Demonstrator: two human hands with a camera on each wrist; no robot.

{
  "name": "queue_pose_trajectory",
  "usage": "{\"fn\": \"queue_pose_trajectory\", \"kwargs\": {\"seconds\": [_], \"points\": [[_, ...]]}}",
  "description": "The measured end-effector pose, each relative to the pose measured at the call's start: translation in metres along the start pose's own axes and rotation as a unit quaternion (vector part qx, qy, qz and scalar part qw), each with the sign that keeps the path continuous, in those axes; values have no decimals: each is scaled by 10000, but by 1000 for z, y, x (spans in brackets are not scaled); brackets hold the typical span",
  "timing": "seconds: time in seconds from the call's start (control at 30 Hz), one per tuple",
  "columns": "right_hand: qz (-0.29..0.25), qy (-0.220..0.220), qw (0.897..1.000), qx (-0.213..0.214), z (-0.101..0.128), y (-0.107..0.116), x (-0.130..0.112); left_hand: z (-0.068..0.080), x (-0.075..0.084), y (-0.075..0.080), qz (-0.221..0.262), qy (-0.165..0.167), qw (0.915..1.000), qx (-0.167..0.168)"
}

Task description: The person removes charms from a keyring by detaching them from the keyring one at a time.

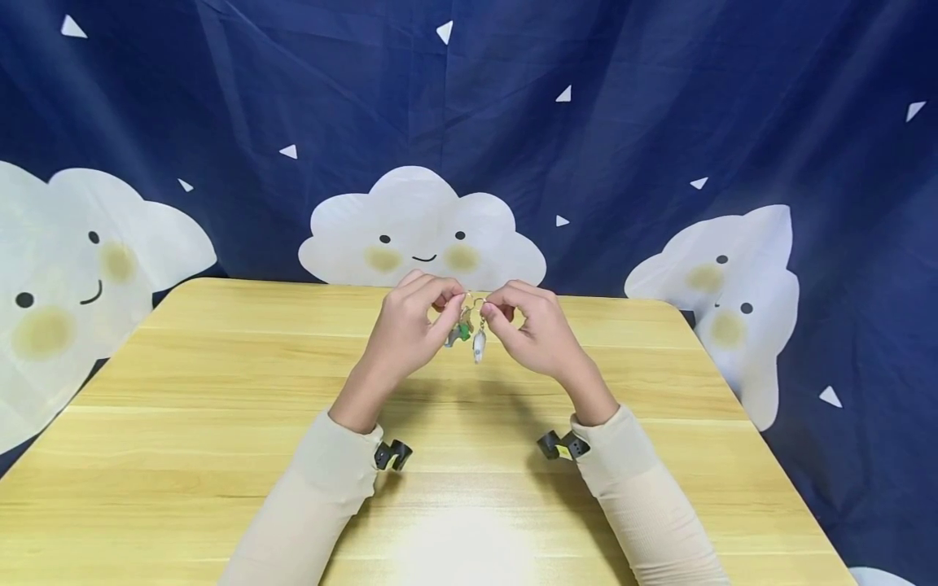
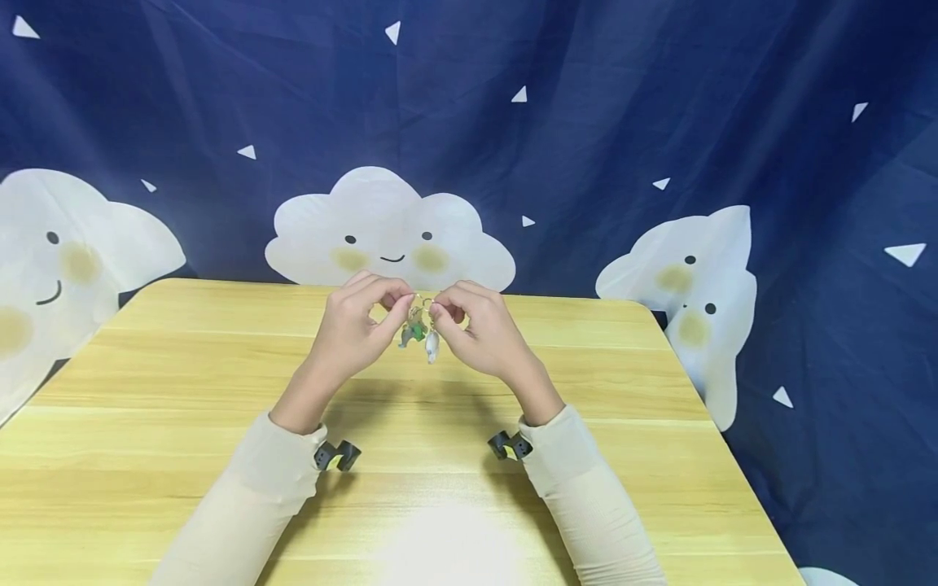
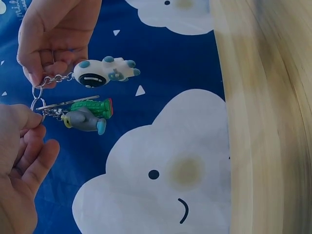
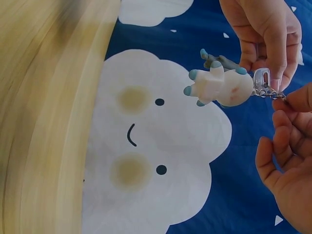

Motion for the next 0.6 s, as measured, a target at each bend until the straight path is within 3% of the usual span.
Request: {"fn": "queue_pose_trajectory", "kwargs": {"seconds": [0.6], "points": [[95,-114,9999,53,-2,8,3,-3,-7,7,-164,117,9998,32]]}}
Point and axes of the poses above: each hand's wrist, its own z-axis away from the middle knuckle, its own y-axis out of the back of the hand, x = y × z, the point moved 8 cm from there along -z, towards the middle knuckle, and after that the axes turned 9 degrees about x, right-handed, at the moved point
